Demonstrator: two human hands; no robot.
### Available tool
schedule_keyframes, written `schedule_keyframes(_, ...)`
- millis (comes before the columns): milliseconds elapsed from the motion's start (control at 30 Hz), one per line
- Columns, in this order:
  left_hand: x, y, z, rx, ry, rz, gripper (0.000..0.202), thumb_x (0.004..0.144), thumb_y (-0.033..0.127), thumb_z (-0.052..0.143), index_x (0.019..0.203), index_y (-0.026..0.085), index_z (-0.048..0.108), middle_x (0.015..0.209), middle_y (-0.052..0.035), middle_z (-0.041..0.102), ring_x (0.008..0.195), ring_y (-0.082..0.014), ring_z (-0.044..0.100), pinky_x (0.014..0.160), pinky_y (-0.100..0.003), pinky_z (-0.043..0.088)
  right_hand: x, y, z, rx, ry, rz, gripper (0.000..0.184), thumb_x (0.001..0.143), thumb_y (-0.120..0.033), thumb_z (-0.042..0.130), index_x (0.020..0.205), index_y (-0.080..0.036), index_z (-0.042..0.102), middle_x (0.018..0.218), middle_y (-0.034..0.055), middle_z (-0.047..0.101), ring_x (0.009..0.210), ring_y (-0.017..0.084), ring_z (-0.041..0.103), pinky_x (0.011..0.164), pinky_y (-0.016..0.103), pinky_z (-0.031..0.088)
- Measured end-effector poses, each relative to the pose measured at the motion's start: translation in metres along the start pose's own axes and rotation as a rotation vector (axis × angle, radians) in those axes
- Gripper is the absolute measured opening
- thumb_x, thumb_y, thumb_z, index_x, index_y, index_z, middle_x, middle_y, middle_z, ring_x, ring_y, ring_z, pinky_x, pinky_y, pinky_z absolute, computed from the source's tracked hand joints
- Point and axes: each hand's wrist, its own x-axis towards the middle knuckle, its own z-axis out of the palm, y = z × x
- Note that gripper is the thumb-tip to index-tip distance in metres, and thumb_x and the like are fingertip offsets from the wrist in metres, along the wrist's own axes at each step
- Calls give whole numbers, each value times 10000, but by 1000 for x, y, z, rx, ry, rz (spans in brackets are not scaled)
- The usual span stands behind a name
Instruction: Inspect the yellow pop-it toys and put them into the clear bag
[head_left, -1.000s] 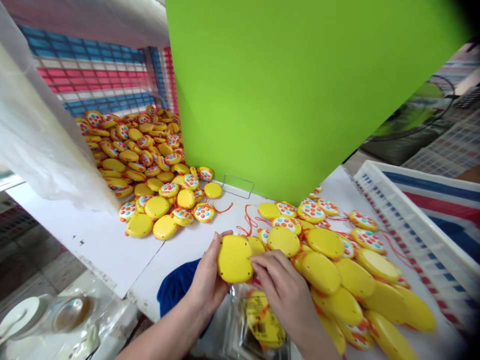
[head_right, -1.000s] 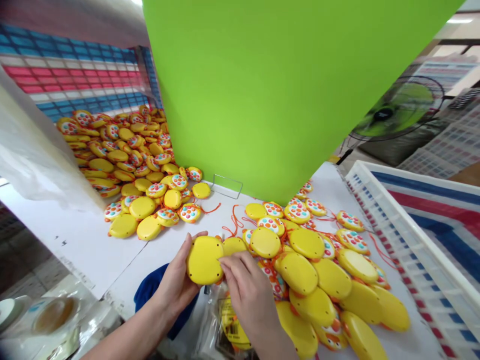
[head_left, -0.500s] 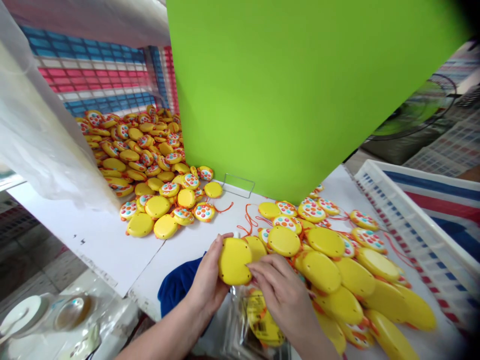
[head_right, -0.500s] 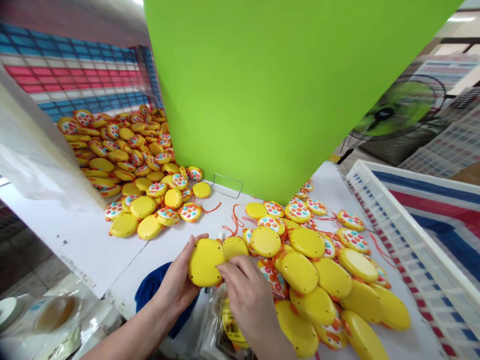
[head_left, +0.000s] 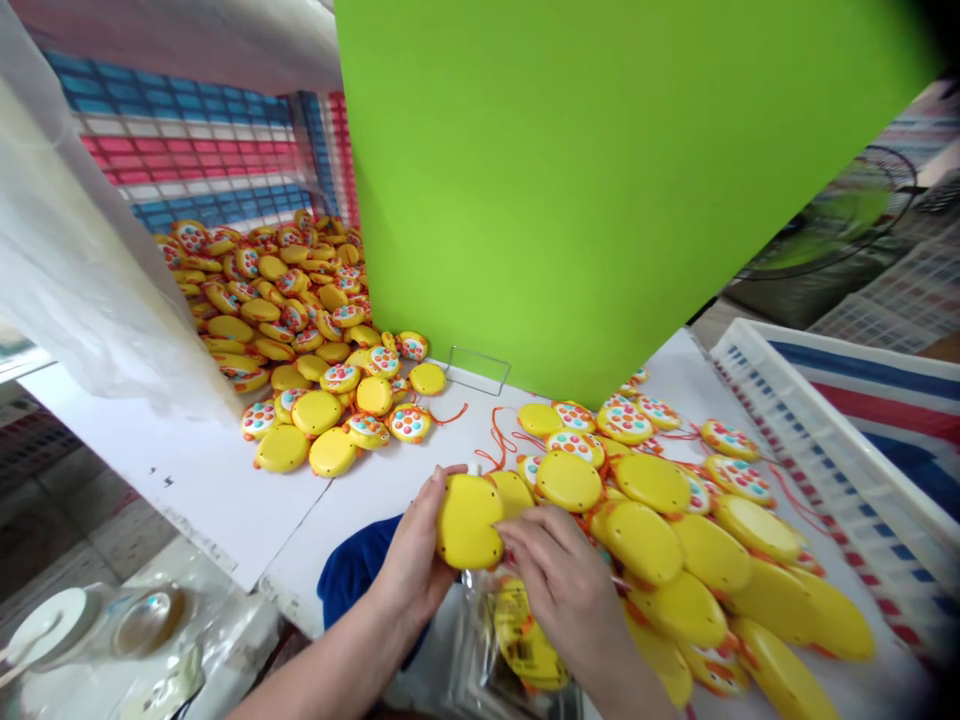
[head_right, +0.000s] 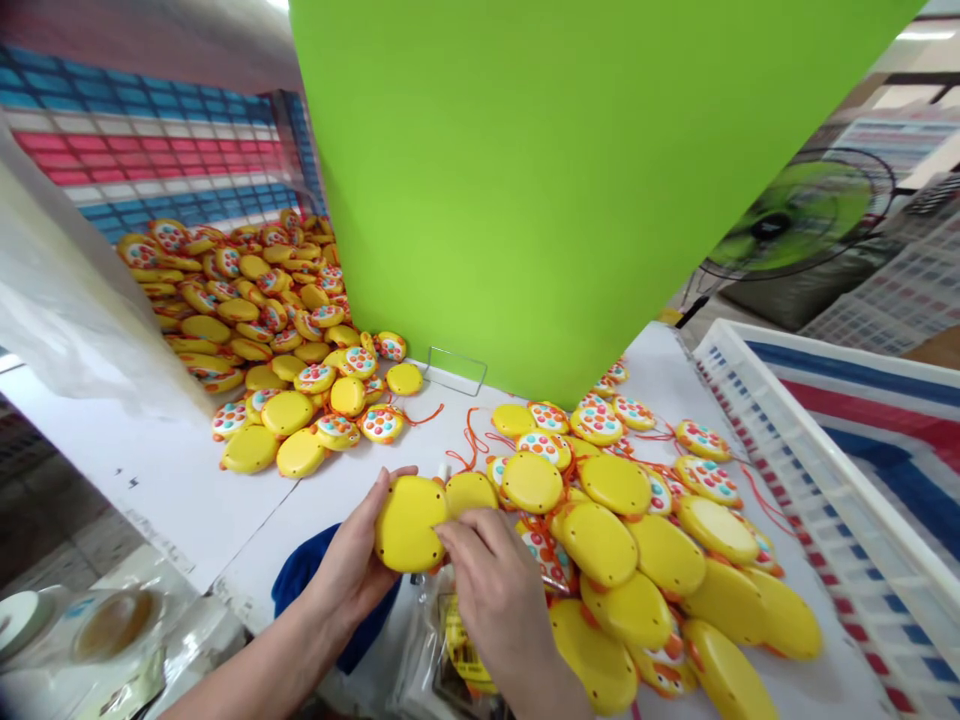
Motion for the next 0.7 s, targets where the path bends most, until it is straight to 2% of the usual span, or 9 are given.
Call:
schedule_keyframes(267,-1,-2,-1,11,4,1,336,832,425,605,1053,171,592,945,-81,668,762,-179,639,632,-249,501,0,1,2,-29,44,1,203,899,-107,444,902,-178,634,810,60,616,730,176,612,649,297,525)
schedule_keyframes(467,1,0,-1,26,22,-8,336,823,433,614,1046,183,592,930,-72,668,752,-181,638,616,-252,494,-4,0,5,22,4,3,207,900,-98,446,891,-189,632,774,45,607,708,171,605,648,297,519)
schedule_keyframes(700,2,1,2,56,11,-1,313,853,416,575,1055,177,591,947,-78,658,748,-172,624,616,-254,502,-4,2,4,-1,27,7,192,904,-102,449,910,-181,624,809,59,605,738,178,604,654,296,519)
